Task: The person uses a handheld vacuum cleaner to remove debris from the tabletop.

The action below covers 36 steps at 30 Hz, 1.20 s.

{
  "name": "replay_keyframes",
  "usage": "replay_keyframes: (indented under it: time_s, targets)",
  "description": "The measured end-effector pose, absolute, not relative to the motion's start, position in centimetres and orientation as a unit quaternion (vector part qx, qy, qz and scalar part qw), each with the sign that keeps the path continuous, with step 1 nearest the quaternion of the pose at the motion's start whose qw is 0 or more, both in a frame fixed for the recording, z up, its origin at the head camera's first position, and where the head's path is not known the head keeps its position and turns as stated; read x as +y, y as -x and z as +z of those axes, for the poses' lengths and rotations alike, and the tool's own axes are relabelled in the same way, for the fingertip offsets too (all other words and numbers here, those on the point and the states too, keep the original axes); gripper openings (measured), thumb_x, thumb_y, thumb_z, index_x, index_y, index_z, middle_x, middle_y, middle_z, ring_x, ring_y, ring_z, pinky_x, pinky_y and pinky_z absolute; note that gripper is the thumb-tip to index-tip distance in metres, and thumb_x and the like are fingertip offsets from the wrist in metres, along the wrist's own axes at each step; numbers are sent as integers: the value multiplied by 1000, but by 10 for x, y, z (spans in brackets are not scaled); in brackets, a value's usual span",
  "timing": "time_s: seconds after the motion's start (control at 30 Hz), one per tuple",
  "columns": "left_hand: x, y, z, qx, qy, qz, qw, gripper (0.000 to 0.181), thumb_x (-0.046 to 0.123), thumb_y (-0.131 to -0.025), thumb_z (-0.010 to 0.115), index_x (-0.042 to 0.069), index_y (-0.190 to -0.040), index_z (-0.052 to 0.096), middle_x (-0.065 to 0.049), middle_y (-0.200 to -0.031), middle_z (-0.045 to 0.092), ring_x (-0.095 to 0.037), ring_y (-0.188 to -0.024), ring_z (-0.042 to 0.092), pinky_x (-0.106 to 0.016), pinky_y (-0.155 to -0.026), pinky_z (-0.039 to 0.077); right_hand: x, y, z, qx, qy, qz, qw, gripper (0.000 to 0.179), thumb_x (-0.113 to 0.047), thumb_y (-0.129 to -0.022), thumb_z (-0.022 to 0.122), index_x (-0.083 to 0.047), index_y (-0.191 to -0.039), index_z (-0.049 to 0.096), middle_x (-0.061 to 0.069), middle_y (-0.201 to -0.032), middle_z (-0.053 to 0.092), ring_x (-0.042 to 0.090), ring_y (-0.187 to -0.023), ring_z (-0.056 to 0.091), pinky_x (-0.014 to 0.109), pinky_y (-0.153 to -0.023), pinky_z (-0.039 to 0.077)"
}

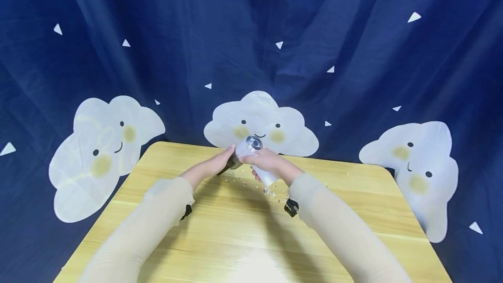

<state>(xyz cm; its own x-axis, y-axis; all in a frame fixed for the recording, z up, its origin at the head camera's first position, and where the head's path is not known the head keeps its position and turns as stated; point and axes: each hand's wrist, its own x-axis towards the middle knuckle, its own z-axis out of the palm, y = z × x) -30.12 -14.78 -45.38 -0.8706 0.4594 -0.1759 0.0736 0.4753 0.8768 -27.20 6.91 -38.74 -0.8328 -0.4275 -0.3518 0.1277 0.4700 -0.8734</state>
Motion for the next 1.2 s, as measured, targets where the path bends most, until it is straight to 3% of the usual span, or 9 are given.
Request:
replay_keyframes:
  time_s: [0.23,0.4,0.9,1.2]
  targets:
    - [-142,297,-454,832,-148,490,213,80,64,-101,1,10,-154,30,-17,-152,36,-34,-138,36,-53,-118,23,75,268,-381,823,85,-486,281,46,-37,-92,71,-1,-116,57,11,-72,60,19,-54,58,29,-49,53]
    - [-137,293,-453,826,-141,502,215,81,65,-101,2,11,-151,34,-17,-147,42,-34,-135,41,-54,-117,24,80,266,-378,824,79,-482,287,48,-38,-91,72,-2,-119,57,12,-74,61,19,-56,59,32,-53,55]
    - [-137,277,-453,828,-150,496,214,83,65,-101,0,12,-154,35,-16,-153,39,-34,-141,36,-53,-119,20,83,259,-372,823,85,-471,305,49,-38,-89,73,-2,-118,57,12,-76,61,20,-58,60,29,-51,54]
    - [-132,274,-451,825,-142,506,206,76,59,-104,-1,12,-157,25,-17,-158,30,-35,-147,25,-54,-120,16,88,261,-368,841,123,-441,290,47,-36,-90,71,-3,-121,58,11,-73,60,19,-55,57,27,-48,51]
